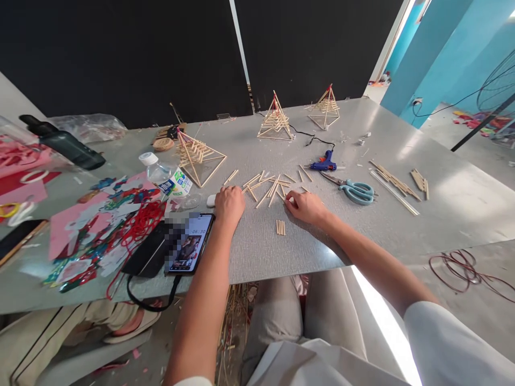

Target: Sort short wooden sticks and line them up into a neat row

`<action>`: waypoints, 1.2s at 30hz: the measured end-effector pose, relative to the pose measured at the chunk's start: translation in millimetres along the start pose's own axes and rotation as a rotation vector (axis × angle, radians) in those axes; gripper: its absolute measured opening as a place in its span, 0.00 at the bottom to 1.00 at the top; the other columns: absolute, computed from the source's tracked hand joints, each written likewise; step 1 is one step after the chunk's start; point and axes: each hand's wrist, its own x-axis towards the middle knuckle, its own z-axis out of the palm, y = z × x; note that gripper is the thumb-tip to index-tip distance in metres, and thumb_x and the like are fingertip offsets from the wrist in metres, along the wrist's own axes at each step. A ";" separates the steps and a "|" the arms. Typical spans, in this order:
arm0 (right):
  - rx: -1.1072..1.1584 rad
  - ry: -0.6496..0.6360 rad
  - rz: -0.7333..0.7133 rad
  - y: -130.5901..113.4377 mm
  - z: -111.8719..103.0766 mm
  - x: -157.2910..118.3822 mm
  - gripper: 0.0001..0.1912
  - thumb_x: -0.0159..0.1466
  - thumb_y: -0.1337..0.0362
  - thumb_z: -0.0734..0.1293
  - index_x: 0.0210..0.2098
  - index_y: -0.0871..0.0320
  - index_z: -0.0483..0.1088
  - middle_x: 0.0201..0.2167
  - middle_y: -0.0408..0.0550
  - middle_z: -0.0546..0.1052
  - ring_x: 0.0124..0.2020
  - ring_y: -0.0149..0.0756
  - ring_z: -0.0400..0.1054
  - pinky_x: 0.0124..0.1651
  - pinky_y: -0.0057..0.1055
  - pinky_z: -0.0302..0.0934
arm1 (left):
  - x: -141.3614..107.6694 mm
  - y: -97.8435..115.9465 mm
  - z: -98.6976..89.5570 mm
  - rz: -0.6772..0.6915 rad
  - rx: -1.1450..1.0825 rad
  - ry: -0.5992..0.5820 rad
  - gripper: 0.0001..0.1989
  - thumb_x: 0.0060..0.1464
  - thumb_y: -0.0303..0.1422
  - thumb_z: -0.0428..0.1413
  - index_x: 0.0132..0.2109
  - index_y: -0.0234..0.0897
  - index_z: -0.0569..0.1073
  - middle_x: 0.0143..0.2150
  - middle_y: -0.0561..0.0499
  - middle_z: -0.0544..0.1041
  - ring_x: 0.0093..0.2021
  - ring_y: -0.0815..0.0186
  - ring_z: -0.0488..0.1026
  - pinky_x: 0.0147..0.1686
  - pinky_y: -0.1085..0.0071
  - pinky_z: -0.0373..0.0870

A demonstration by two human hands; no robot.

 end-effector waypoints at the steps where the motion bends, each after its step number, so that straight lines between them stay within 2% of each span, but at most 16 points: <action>1: 0.005 0.001 0.000 0.0 -0.2 0.2 0.16 0.79 0.58 0.63 0.59 0.55 0.78 0.40 0.51 0.88 0.40 0.42 0.82 0.39 0.31 0.59 | -0.6 0.4 -0.3 -0.006 -0.016 -0.003 0.19 0.70 0.29 0.47 0.56 0.33 0.80 0.57 0.27 0.83 0.64 0.39 0.74 0.64 0.47 0.70; 6: 0.043 0.020 -0.006 1.6 0.0 1.5 0.17 0.78 0.59 0.63 0.58 0.56 0.79 0.38 0.51 0.87 0.38 0.41 0.80 0.37 0.31 0.56 | 1.2 -0.3 -4.2 -0.091 -0.163 0.007 0.23 0.69 0.27 0.48 0.67 0.28 0.72 0.58 0.25 0.82 0.68 0.40 0.74 0.66 0.48 0.70; 9: 0.091 0.061 -0.007 2.5 0.6 3.4 0.17 0.78 0.59 0.63 0.58 0.57 0.79 0.34 0.49 0.84 0.33 0.38 0.75 0.35 0.32 0.53 | 4.8 1.5 -9.7 -0.120 -0.335 -0.014 0.22 0.71 0.31 0.51 0.68 0.30 0.69 0.59 0.29 0.82 0.62 0.48 0.79 0.60 0.55 0.75; 12: 0.406 0.108 -0.025 2.1 0.0 6.0 0.19 0.77 0.53 0.63 0.53 0.59 0.79 0.25 0.41 0.73 0.26 0.33 0.63 0.33 0.31 0.51 | 4.1 9.6 -14.6 -0.060 -0.539 -0.124 0.22 0.72 0.40 0.54 0.66 0.35 0.70 0.57 0.37 0.84 0.51 0.59 0.82 0.47 0.65 0.77; 15: 0.852 0.069 -0.076 0.1 -1.5 8.7 0.28 0.73 0.39 0.66 0.52 0.58 0.78 0.22 0.34 0.61 0.24 0.30 0.52 0.30 0.30 0.47 | -3.0 22.4 -16.6 -0.005 -0.794 -0.276 0.24 0.67 0.45 0.60 0.63 0.37 0.71 0.50 0.44 0.84 0.41 0.66 0.79 0.38 0.71 0.73; 19: 1.134 0.017 -0.143 -4.6 -3.1 10.1 0.35 0.65 0.31 0.72 0.50 0.56 0.77 0.25 0.34 0.63 0.26 0.28 0.52 0.28 0.29 0.46 | -17.9 42.0 -16.7 -0.057 -1.187 -0.455 0.31 0.52 0.44 0.73 0.57 0.40 0.70 0.41 0.51 0.81 0.37 0.69 0.74 0.36 0.71 0.66; 22: 1.188 -0.017 -0.165 -5.9 -7.0 8.7 0.34 0.62 0.29 0.74 0.40 0.56 0.74 0.25 0.35 0.65 0.25 0.26 0.54 0.27 0.28 0.47 | -28.2 54.4 -16.9 -0.042 -1.229 -0.503 0.32 0.46 0.44 0.76 0.52 0.41 0.70 0.39 0.53 0.80 0.35 0.69 0.72 0.35 0.70 0.63; 25: 1.184 -0.109 -0.113 -0.7 -16.6 6.0 0.33 0.61 0.30 0.76 0.32 0.56 0.70 0.23 0.36 0.66 0.23 0.25 0.53 0.25 0.27 0.47 | -32.7 56.7 -19.0 0.034 -1.166 -0.512 0.29 0.50 0.45 0.73 0.53 0.41 0.71 0.40 0.51 0.82 0.34 0.68 0.71 0.36 0.69 0.63; 27: 1.106 -0.221 -0.039 5.5 -24.2 4.1 0.31 0.63 0.34 0.77 0.30 0.55 0.69 0.23 0.36 0.67 0.22 0.24 0.54 0.25 0.27 0.47 | -31.8 50.6 -21.5 0.111 -1.050 -0.440 0.25 0.54 0.45 0.69 0.53 0.41 0.73 0.42 0.50 0.82 0.35 0.67 0.72 0.38 0.67 0.65; 29: 0.933 -0.319 0.042 10.4 -30.0 2.2 0.29 0.67 0.39 0.77 0.27 0.56 0.69 0.21 0.38 0.69 0.21 0.24 0.55 0.24 0.27 0.49 | -29.6 40.7 -24.0 0.187 -0.852 -0.374 0.20 0.55 0.45 0.67 0.49 0.40 0.75 0.41 0.50 0.82 0.36 0.66 0.73 0.39 0.67 0.67; 31: 0.702 -0.395 0.100 11.7 -33.1 0.0 0.27 0.70 0.45 0.75 0.25 0.57 0.70 0.20 0.40 0.72 0.19 0.24 0.58 0.25 0.28 0.52 | -27.8 31.1 -25.5 0.246 -0.627 -0.439 0.18 0.54 0.46 0.67 0.45 0.41 0.76 0.38 0.50 0.81 0.34 0.65 0.72 0.37 0.66 0.66; 33: 0.486 -0.447 0.138 9.3 -35.4 -2.7 0.27 0.73 0.47 0.72 0.23 0.57 0.72 0.21 0.44 0.77 0.19 0.26 0.63 0.28 0.29 0.58 | -27.4 25.0 -25.2 0.282 -0.469 -0.586 0.18 0.52 0.46 0.67 0.43 0.41 0.76 0.35 0.52 0.81 0.32 0.64 0.73 0.36 0.66 0.66; 36: 0.293 -0.483 0.188 5.0 -43.1 -7.8 0.32 0.76 0.43 0.68 0.22 0.57 0.73 0.23 0.48 0.81 0.19 0.30 0.71 0.32 0.31 0.65 | -28.2 23.0 -22.4 0.310 -0.401 -0.688 0.19 0.50 0.45 0.67 0.45 0.42 0.75 0.35 0.52 0.82 0.33 0.63 0.76 0.36 0.67 0.67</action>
